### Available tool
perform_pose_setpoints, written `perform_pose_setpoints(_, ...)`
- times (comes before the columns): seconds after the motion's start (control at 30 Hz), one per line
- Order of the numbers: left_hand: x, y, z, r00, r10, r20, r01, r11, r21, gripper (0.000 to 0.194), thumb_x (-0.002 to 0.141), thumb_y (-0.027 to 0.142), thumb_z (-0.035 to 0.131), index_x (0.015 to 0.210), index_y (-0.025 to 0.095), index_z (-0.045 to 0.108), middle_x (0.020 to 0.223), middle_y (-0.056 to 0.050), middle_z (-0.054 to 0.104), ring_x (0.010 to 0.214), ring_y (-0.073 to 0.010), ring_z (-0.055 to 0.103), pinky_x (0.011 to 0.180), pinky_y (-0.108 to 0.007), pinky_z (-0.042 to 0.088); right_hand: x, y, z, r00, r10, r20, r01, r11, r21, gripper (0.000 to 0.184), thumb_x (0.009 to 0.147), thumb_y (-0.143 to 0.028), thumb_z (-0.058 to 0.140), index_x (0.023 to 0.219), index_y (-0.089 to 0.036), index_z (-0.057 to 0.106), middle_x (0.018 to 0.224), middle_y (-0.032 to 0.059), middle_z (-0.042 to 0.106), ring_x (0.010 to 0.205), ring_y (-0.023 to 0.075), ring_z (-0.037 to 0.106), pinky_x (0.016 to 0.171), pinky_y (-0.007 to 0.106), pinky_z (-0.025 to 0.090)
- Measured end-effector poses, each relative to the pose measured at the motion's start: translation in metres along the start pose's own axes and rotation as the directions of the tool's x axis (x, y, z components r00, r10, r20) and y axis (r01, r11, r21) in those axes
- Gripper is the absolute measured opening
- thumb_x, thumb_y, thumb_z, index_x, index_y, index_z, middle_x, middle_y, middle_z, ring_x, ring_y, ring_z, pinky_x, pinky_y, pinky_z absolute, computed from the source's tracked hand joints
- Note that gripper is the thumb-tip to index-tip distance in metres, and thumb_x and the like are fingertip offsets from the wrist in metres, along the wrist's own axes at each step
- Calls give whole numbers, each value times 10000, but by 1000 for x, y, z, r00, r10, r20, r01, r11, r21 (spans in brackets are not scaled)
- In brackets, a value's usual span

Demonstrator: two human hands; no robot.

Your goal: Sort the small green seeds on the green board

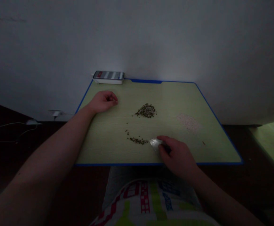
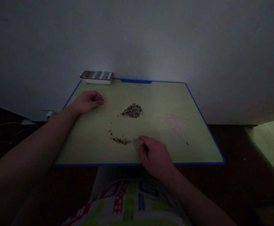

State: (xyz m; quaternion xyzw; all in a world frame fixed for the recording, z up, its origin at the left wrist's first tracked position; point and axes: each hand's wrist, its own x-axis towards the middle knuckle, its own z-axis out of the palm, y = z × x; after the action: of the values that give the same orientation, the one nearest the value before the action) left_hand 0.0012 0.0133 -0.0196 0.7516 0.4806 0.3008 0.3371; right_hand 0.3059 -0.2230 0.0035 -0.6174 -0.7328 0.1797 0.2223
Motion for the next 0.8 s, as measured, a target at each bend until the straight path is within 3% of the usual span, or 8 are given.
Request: perform_pose_setpoints(0.8, 0, 0, 0, 1000, 29, -4, -28, 999, 24, 189, 644, 314, 701, 748, 159, 672, 544, 33, 508, 502, -85, 426, 485, -228, 322, 13, -1, 0, 997, -35, 63, 30, 997, 70, 334, 857, -214, 505, 1115, -167, 711, 968, 101, 784, 794, 223, 733, 755, 360, 577)
